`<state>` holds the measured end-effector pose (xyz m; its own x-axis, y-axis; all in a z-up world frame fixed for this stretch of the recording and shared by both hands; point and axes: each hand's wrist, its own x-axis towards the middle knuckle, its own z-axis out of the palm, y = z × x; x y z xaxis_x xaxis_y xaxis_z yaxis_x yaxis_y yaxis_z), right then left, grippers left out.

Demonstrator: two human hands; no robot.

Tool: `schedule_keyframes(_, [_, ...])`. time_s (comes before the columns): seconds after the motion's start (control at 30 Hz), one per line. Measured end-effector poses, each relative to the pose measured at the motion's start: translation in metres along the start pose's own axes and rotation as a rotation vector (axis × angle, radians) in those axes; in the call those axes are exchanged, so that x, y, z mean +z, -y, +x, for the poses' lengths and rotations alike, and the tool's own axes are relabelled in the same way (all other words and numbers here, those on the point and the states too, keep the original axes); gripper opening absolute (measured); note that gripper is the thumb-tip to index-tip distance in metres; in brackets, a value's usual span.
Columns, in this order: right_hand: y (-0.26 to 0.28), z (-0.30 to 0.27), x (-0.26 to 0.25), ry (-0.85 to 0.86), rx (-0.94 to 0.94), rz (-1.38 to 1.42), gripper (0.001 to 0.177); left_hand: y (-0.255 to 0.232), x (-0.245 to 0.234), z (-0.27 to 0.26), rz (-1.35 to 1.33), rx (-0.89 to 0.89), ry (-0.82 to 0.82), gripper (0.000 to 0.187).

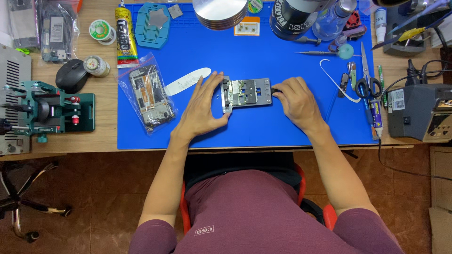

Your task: The person handles a small electronic device on a blue mat, opens a drawer to retrieve tools, and uses tweezers to manipulate components on the device. The person repeatedly adjusts and repositions the device while working with the tools.

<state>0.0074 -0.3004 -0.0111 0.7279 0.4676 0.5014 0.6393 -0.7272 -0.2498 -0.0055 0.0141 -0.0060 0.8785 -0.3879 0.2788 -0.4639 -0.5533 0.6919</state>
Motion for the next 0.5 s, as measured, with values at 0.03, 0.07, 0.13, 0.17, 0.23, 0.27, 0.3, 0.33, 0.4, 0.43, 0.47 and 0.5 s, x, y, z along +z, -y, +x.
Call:
schedule_keyframes(0.03, [0.0007, 0.0001, -0.0001, 0.000, 0.000, 0.000, 0.008, -0.0009, -0.0005, 0.0001, 0.000, 0.000, 0.000, 0.100])
schedule_keyframes(0.07, [0.0013, 0.0002, -0.0002, 0.001, 0.011, 0.006, 0.008, -0.0019, -0.0010, 0.0003, 0.005, -0.005, 0.003, 0.100])
schedule_keyframes(0.13, [0.0012, 0.0003, -0.0006, 0.002, 0.022, 0.012, 0.008, -0.0027, -0.0019, 0.0005, 0.009, -0.010, 0.006, 0.100])
schedule_keyframes(0.17, [0.0004, 0.0002, -0.0010, 0.006, 0.032, 0.033, 0.009, -0.0026, -0.0022, 0.0004, 0.016, -0.013, 0.012, 0.103])
schedule_keyframes(0.23, [0.0015, 0.0012, -0.0024, 0.009, 0.041, 0.055, 0.009, -0.0021, -0.0037, 0.0004, 0.024, -0.016, 0.018, 0.107])
schedule_keyframes(0.27, [0.0033, 0.0016, -0.0038, 0.004, 0.072, 0.091, 0.012, -0.0020, -0.0043, 0.0003, 0.024, -0.024, 0.024, 0.105])
schedule_keyframes(0.3, [0.0049, 0.0019, -0.0054, 0.000, 0.103, 0.127, 0.015, -0.0019, -0.0046, 0.0003, 0.025, -0.033, 0.030, 0.104])
schedule_keyframes(0.33, [0.0053, 0.0014, -0.0039, 0.000, 0.107, 0.126, 0.015, -0.0007, -0.0047, -0.0002, 0.024, -0.031, 0.034, 0.104])
schedule_keyframes(0.4, [0.0045, -0.0022, -0.0033, 0.019, 0.122, 0.133, 0.017, 0.0008, -0.0020, 0.0010, -0.003, -0.040, 0.024, 0.108])
schedule_keyframes(0.43, [0.0052, -0.0022, -0.0033, 0.018, 0.132, 0.127, 0.017, -0.0006, -0.0027, 0.0005, -0.008, -0.033, 0.032, 0.108])
schedule_keyframes(0.47, [0.0057, -0.0024, -0.0038, 0.025, 0.131, 0.137, 0.016, -0.0020, -0.0034, 0.0012, -0.013, -0.038, 0.026, 0.107])
schedule_keyframes(0.5, [0.0058, -0.0026, -0.0046, 0.032, 0.131, 0.148, 0.016, -0.0035, -0.0039, 0.0022, -0.017, -0.043, 0.019, 0.106])
